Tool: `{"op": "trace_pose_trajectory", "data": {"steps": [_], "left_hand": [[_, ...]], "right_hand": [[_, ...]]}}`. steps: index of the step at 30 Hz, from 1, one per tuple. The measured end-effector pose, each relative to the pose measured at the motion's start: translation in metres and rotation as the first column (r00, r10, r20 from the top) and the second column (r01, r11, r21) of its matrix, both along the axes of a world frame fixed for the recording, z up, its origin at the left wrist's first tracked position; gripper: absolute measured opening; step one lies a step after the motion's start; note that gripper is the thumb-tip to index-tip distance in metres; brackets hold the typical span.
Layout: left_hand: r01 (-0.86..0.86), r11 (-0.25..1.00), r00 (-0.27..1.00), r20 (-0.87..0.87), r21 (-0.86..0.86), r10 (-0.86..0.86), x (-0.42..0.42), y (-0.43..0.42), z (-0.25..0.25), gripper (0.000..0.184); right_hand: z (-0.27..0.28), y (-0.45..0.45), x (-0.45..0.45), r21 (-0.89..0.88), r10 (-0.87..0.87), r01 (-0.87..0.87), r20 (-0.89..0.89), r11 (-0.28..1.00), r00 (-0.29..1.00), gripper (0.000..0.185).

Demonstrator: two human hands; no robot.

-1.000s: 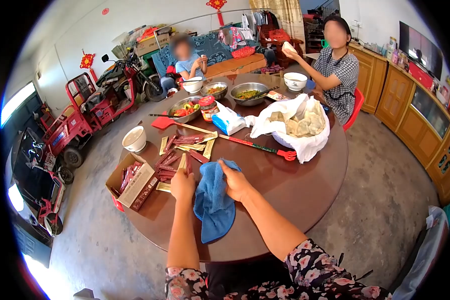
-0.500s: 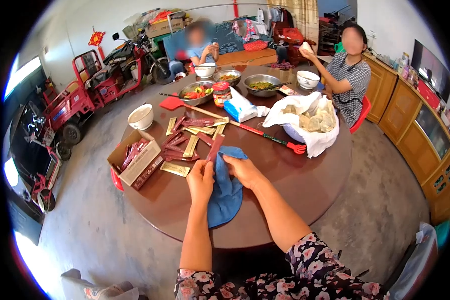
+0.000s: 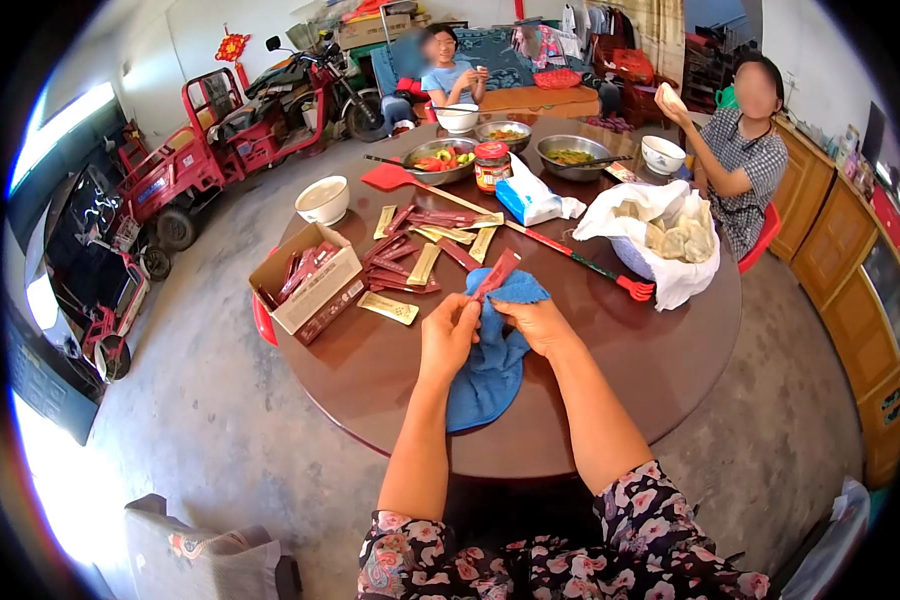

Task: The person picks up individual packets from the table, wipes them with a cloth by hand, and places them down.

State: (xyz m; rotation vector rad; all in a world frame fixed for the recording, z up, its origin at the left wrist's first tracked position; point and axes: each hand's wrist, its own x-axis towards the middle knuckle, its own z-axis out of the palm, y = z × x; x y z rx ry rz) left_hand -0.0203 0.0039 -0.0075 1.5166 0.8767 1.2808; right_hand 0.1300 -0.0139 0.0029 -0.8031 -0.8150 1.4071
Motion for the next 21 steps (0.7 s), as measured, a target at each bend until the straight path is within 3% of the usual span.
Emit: {"op": "trace_pose_trajectory", "data": {"steps": [3, 15, 17, 21], "left_hand": [[0.025, 1.000, 1.000, -0.012, 0.017, -0.025, 0.001, -0.001, 0.000, 0.013], [0.185, 0.981, 0.977, -0.099, -0.051, -0.190, -0.004, -0.007, 0.010, 0.014], [0.191, 0.981, 0.972, -0.131, -0.045, -0.195, -0.006, -0.008, 0.011, 0.015], [0.185, 0.981, 0.972, -0.140, -0.051, -0.190, -0.007, -0.006, 0.011, 0.016]], "right_hand": [[0.005, -0.003, -0.006, 0.044, -0.058, 0.053, 0.124, 0.998, 0.991, 0.024], [-0.001, 0.008, 0.008, -0.020, -0.189, 0.188, -0.064, 0.982, 0.980, 0.013], [-0.002, 0.010, 0.015, -0.036, -0.291, 0.289, -0.162, 0.957, 0.943, 0.011], [-0.004, 0.011, 0.013, -0.100, -0.398, 0.387, -0.144, 0.917, 0.906, 0.011]]}}
